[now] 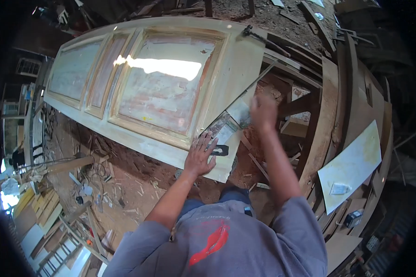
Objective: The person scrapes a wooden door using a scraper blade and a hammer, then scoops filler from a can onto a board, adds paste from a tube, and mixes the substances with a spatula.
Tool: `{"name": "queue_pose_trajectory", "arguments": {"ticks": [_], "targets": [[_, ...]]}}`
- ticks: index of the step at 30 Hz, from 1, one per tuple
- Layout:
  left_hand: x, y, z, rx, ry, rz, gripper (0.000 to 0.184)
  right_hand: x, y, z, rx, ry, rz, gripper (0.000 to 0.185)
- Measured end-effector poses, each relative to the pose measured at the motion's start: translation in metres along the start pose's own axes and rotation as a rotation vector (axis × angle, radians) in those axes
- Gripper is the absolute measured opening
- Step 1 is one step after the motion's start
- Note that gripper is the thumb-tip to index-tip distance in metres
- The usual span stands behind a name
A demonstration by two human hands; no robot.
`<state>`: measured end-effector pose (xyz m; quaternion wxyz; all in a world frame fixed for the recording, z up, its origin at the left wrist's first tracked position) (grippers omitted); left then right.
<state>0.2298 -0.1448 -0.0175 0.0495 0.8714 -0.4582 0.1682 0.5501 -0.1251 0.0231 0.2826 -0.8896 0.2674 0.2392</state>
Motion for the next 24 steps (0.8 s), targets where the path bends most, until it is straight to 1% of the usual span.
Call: {"name": "queue_pose_trajectory", "arguments": {"ticks": [1,2,3,4,6,8,10,11,12,14,15,17,18,20,22,24], "targets": [[-0.002,0.0,0.002,-0.008,0.021,-0.007,0.085,0.008,-0.042,0.001,-0.011,0.037,-0.049,0.023],[-0.005,0.0,0.003,-0.017,0.041,-0.016,0.085,0.03,-0.073,0.008,0.025,0.046,0.091,0.027],[-0.004,-0.001,0.0,-0.004,0.041,-0.018,0.083,0.055,-0.107,0.022,0.023,0.21,0.085,0.029],[-0.004,-0.002,-0.001,-0.002,0.056,-0.022,0.083,0.097,-0.144,0.049,-0.046,0.282,0.084,0.038],[-0.006,-0.002,-0.002,0.0,0.078,-0.03,0.082,0.107,-0.197,0.065,0.009,0.409,0.14,0.046],[-0.008,-0.001,-0.001,0.011,0.073,-0.027,0.08,0.138,-0.248,0.1,-0.121,0.644,0.006,0.06],[-0.01,-0.001,0.001,0.009,0.075,-0.009,0.079,0.136,-0.27,0.114,-0.335,0.725,0.077,0.072],[-0.01,-0.001,-0.001,0.02,0.087,-0.005,0.074,0.135,-0.276,0.123,-0.425,0.822,0.092,0.078],[-0.01,-0.001,0.0,0.03,0.092,-0.001,0.072,0.135,-0.278,0.129,-0.374,0.864,0.034,0.067],[-0.012,0.001,0.001,0.05,0.102,0.011,0.068,0.125,-0.286,0.134,-0.498,0.836,0.094,0.052],[-0.012,0.0,-0.002,0.056,0.11,0.017,0.062,0.125,-0.288,0.141,-0.445,0.822,0.062,0.048],[-0.014,0.002,-0.001,0.07,0.099,0.022,0.062,0.14,-0.291,0.148,-0.338,0.798,0.009,0.041],[-0.013,0.002,0.0,0.079,0.098,0.029,0.062,0.134,-0.286,0.145,-0.33,0.752,0.031,0.041],[-0.014,0.002,0.003,0.086,0.119,0.03,0.063,0.093,-0.269,0.119,-0.299,0.663,0.078,0.043],[-0.015,0.004,0.003,0.094,0.126,0.029,0.063,0.07,-0.226,0.087,-0.137,0.468,0.003,0.045],[-0.014,0.002,0.0,0.113,0.123,0.027,0.063,0.06,-0.183,0.057,-0.136,0.302,-0.003,0.045]]}}
Point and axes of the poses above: each hand's wrist, its own y-axis away from the middle knuckle, its own z-axis out of the palm, x = y × z, the point moved 6 cm from there along -y, towards the middle knuckle, and after that the axes turned 5 degrees about x, right-handed, at the moved point
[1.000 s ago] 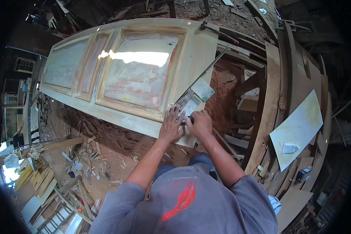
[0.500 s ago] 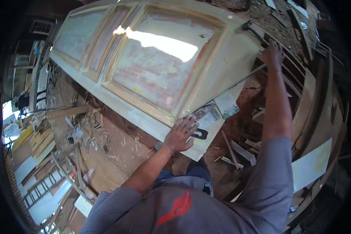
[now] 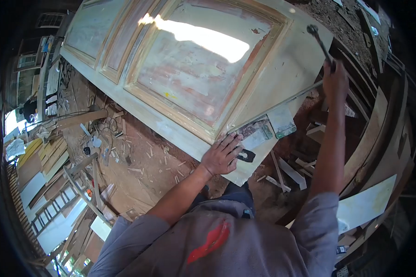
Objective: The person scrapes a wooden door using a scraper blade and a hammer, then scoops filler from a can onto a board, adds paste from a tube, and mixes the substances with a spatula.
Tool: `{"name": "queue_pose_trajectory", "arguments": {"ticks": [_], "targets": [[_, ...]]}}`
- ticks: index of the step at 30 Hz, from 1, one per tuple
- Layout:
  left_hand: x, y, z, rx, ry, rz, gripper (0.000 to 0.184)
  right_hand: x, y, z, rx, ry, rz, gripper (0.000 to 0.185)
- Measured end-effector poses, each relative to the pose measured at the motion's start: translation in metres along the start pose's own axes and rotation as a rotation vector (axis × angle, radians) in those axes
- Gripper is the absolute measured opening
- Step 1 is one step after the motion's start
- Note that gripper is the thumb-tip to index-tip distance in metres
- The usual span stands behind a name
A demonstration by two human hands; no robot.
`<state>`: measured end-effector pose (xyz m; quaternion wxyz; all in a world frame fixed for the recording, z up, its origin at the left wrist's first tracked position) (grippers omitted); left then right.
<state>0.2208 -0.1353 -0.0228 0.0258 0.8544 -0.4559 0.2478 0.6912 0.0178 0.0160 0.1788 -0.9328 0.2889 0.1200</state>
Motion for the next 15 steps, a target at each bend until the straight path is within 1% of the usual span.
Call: {"name": "queue_pose_trajectory", "arguments": {"ticks": [2,4,5,6,8,11,13,15], "targets": [[0.002,0.0,-0.003,0.016,-0.005,0.008,0.057,-0.013,0.075,-0.039,0.157,-0.262,-0.048,0.037],[0.003,-0.002,-0.005,0.029,-0.023,0.026,0.055,-0.006,0.151,-0.054,-0.035,-0.392,0.191,0.026],[0.003,-0.001,-0.005,0.031,-0.038,0.039,0.054,-0.015,0.191,-0.065,0.013,-0.503,0.229,0.022],[0.005,0.0,-0.004,0.033,-0.051,0.051,0.054,-0.008,0.233,-0.067,0.014,-0.486,0.234,0.022],[0.006,0.002,-0.002,0.031,-0.072,0.062,0.055,-0.007,0.313,-0.068,0.017,-0.545,0.352,0.025],[0.007,0.007,0.001,0.048,-0.058,0.09,0.056,-0.015,0.414,-0.067,-0.075,-0.652,0.603,0.03],[0.012,0.009,0.0,0.072,-0.035,0.14,0.059,-0.026,0.465,-0.07,-0.156,-0.698,0.772,0.032],[0.014,0.018,0.008,0.038,-0.017,0.199,0.061,-0.047,0.496,-0.09,-0.145,-0.685,0.797,0.036]]}}
Point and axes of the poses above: each hand's wrist, its own y-axis away from the middle knuckle, its own z-axis out of the palm, x = y × z, the point moved 6 cm from there along -y, towards the middle knuckle, and after that the axes turned 5 degrees about x, right-handed, at the moved point
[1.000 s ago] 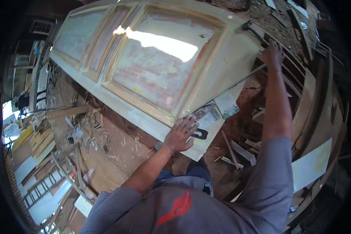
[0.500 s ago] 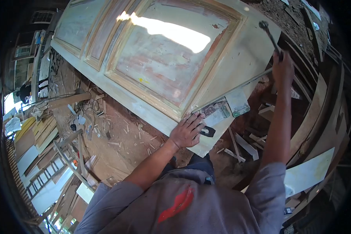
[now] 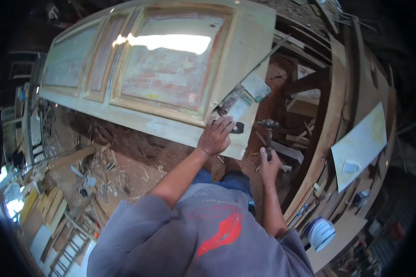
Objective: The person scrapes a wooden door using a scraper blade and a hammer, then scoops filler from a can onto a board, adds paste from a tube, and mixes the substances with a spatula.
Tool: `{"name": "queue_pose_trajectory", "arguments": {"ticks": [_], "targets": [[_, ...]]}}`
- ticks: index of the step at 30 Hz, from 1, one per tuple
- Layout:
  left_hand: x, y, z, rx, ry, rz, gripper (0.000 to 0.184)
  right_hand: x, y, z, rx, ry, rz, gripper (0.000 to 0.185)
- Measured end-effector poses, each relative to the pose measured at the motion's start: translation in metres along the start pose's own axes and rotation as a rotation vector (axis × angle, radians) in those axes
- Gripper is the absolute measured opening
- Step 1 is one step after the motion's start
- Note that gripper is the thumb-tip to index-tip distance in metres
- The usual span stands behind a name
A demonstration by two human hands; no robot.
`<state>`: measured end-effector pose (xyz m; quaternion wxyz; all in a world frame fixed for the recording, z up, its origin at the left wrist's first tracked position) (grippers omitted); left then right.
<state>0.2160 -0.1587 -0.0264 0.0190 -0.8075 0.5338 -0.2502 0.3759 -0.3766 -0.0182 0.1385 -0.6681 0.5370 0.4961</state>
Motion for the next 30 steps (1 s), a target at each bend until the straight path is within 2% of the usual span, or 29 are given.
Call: {"name": "queue_pose_trajectory", "arguments": {"ticks": [2,9,15,18,24,30], "targets": [[0.004,-0.007,-0.001,0.005,0.086,0.053,0.067,-0.014,0.034,-0.007,0.069,0.016,-0.071,0.037],[0.033,-0.027,-0.003,0.045,0.029,0.03,0.043,-0.012,0.105,-0.026,0.177,0.068,-0.051,0.032],[0.031,-0.019,-0.007,0.033,0.012,0.129,0.036,0.001,0.113,-0.019,0.231,-0.017,0.023,0.032],[0.033,-0.022,-0.016,0.132,-0.065,0.188,0.035,0.003,0.102,-0.011,0.249,0.01,-0.007,0.033],[0.028,-0.023,-0.004,-0.074,-0.018,0.167,0.043,-0.003,0.089,0.006,0.228,0.0,-0.039,0.034],[0.035,-0.028,-0.009,-0.232,-0.091,0.174,0.037,0.003,0.09,0.014,0.179,-0.03,-0.02,0.033]]}}
Point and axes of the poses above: each hand's wrist, its own y-axis away from the middle knuckle, its own z-axis out of the palm, x = y × z, the point moved 6 cm from there along -y, towards the middle knuckle, and after that the axes turned 5 degrees about x, right-handed, at the moved point
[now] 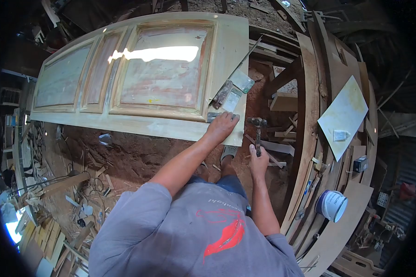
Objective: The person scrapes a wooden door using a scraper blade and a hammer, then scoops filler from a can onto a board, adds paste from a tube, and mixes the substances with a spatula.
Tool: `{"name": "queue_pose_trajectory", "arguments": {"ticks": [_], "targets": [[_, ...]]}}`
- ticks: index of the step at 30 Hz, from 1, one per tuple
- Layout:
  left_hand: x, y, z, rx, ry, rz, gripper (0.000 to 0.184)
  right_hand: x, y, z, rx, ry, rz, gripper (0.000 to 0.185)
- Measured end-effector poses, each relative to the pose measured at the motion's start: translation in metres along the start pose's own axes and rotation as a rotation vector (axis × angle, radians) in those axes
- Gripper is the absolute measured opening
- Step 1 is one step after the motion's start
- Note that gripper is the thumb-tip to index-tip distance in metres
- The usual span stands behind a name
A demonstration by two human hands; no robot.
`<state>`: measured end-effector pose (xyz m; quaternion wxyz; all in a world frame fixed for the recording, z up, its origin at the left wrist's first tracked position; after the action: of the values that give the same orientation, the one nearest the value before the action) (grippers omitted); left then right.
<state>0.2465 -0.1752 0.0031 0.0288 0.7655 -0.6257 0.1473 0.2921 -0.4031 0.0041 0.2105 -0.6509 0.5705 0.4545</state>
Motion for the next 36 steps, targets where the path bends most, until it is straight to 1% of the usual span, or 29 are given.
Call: {"name": "queue_pose_trajectory", "arguments": {"ticks": [3,6,9,12,15,18,21,24,27,28,31,33,34,36], "targets": [[0.0,0.004,-0.003,0.08,0.083,-0.023,0.034,0.008,-0.001,0.006,-0.014,-0.08,0.051,0.034],[0.0,0.008,-0.01,0.327,-0.054,0.013,0.024,0.012,-0.001,0.015,-0.012,-0.193,0.089,0.035],[0.005,0.006,-0.004,0.176,-0.114,0.002,0.02,0.015,-0.001,0.02,-0.029,-0.192,0.097,0.036],[0.007,0.002,-0.009,0.145,-0.12,0.018,0.016,0.014,0.005,0.015,-0.047,-0.138,0.055,0.028],[0.014,0.002,-0.016,0.177,-0.102,0.02,0.018,0.015,0.008,0.01,-0.035,-0.151,0.106,0.039],[0.015,0.005,-0.022,0.242,-0.078,0.015,0.016,0.021,0.006,0.006,-0.034,-0.151,0.137,0.034],[0.001,0.007,-0.029,0.256,-0.037,-0.039,0.02,0.019,0.003,0.011,0.002,-0.228,0.142,0.033],[-0.002,0.007,-0.027,0.173,0.039,-0.077,0.026,0.013,0.005,0.021,-0.022,-0.211,0.138,0.037],[-0.001,0.007,-0.027,0.161,0.029,-0.092,0.025,0.003,0.01,0.039,-0.167,-0.139,0.003,0.04],[-0.001,0.007,-0.028,0.169,0.033,-0.081,0.025,-0.001,0.014,0.041,-0.29,-0.128,0.102,0.039],[0.0,0.01,-0.03,0.203,0.028,-0.061,0.023,-0.002,0.019,0.047,-0.278,-0.205,0.142,0.037],[0.001,0.009,-0.033,0.246,0.0,-0.056,0.019,-0.005,0.026,0.053,-0.145,-0.482,0.342,0.036],[0.001,0.01,-0.032,0.216,0.016,-0.079,0.022,-0.007,0.03,0.056,-0.076,-0.621,0.443,0.035],[0.0,0.009,-0.03,0.154,0.052,-0.113,0.028,0.029,0.01,0.063,-0.203,-0.373,0.273,0.035]]}}
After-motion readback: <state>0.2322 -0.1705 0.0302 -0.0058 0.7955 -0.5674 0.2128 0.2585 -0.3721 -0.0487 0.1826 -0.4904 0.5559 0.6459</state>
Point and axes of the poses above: each hand's wrist, its own y-axis away from the middle knuckle, its own z-axis out of the palm, x = y × z, the point moved 6 cm from there along -y, towards the middle knuckle, and after that the axes turned 5 degrees about x, right-handed, at the moved point
